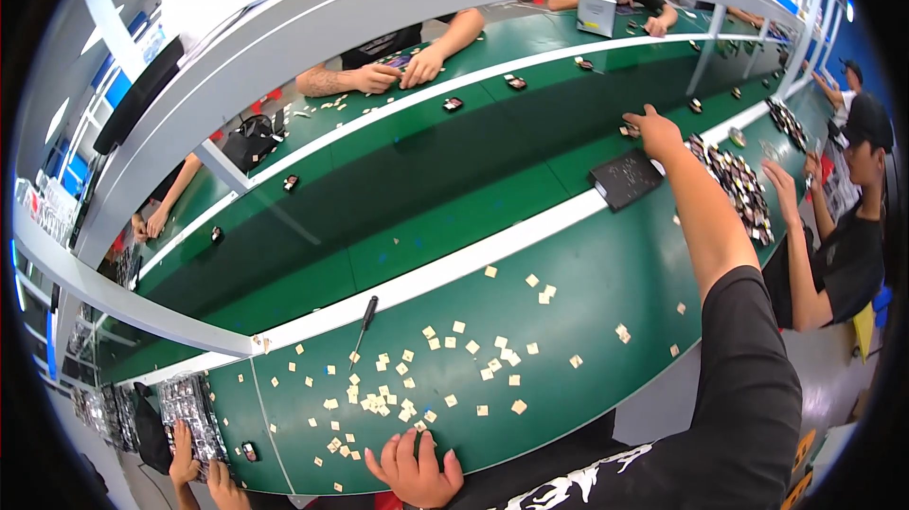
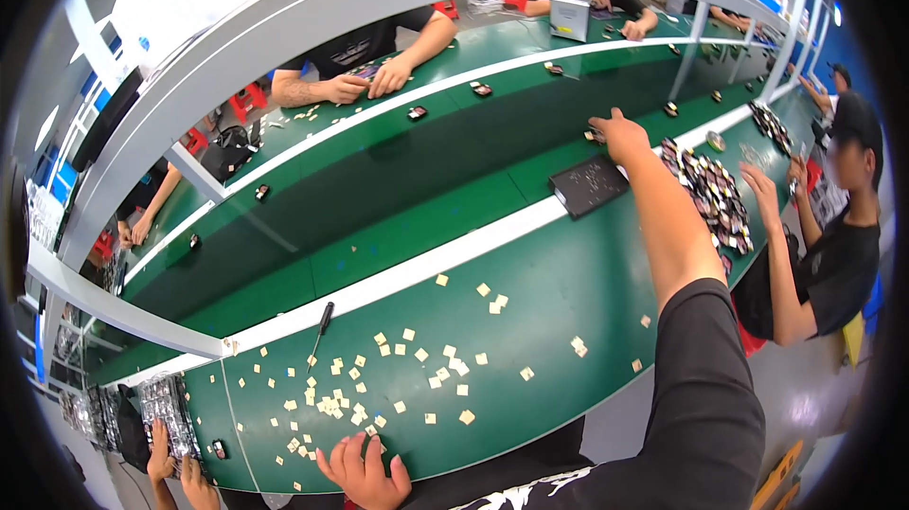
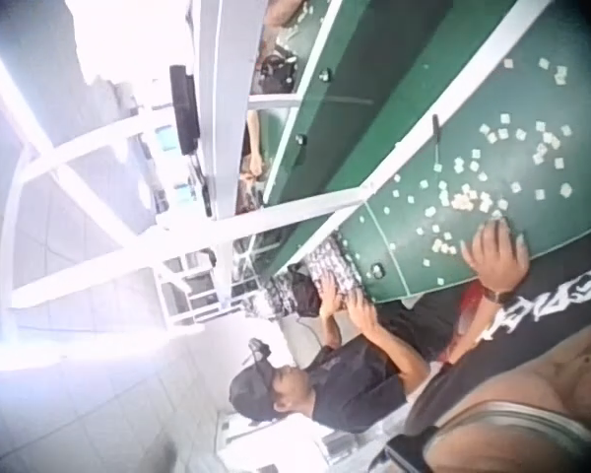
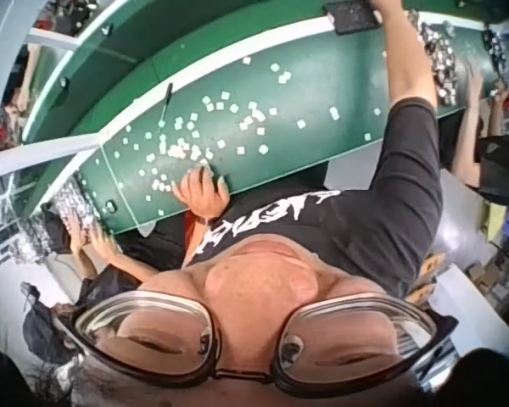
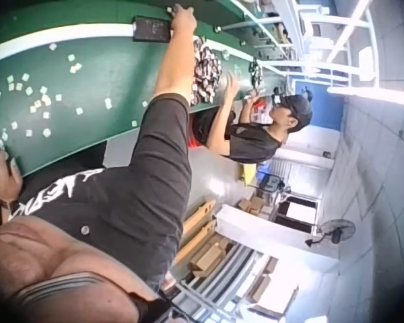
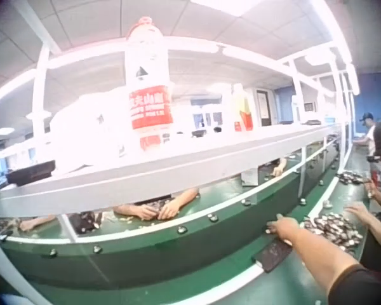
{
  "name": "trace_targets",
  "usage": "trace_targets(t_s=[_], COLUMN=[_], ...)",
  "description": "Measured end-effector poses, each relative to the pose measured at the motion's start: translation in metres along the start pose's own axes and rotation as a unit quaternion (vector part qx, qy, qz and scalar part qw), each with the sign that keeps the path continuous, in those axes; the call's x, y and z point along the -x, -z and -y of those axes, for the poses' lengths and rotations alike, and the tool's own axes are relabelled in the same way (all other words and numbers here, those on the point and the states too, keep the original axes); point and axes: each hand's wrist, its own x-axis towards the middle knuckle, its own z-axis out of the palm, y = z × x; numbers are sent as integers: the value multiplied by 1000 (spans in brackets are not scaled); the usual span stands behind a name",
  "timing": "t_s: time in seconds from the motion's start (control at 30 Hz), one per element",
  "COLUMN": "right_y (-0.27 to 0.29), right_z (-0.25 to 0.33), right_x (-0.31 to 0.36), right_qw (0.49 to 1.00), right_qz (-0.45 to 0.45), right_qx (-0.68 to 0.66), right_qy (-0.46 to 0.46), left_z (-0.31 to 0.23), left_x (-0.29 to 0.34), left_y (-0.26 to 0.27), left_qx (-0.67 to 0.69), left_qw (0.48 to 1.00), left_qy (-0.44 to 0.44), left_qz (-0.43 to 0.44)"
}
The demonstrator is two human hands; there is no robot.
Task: Assemble small electronic components by peeling and applying adhesive stickers to smartwatch casings.
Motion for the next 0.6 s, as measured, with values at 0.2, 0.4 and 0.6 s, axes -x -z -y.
trace_targets(t_s=[0.2, 0.4, 0.6], right_y=[-18, 23, 83], right_z=[-12, -2, 137], right_x=[-38, -47, 45], right_qw=[985, 984, 910], right_qz=[82, 8, 21], right_qx=[73, -118, -366], right_qy=[131, 135, 195], left_z=[2, 15, 16], left_x=[-12, 3, 6], left_y=[0, -16, -4], left_qx=[4, 10, 28], left_qw=[1000, 999, 997], left_qy=[24, 43, 65], left_qz=[13, 27, 20])
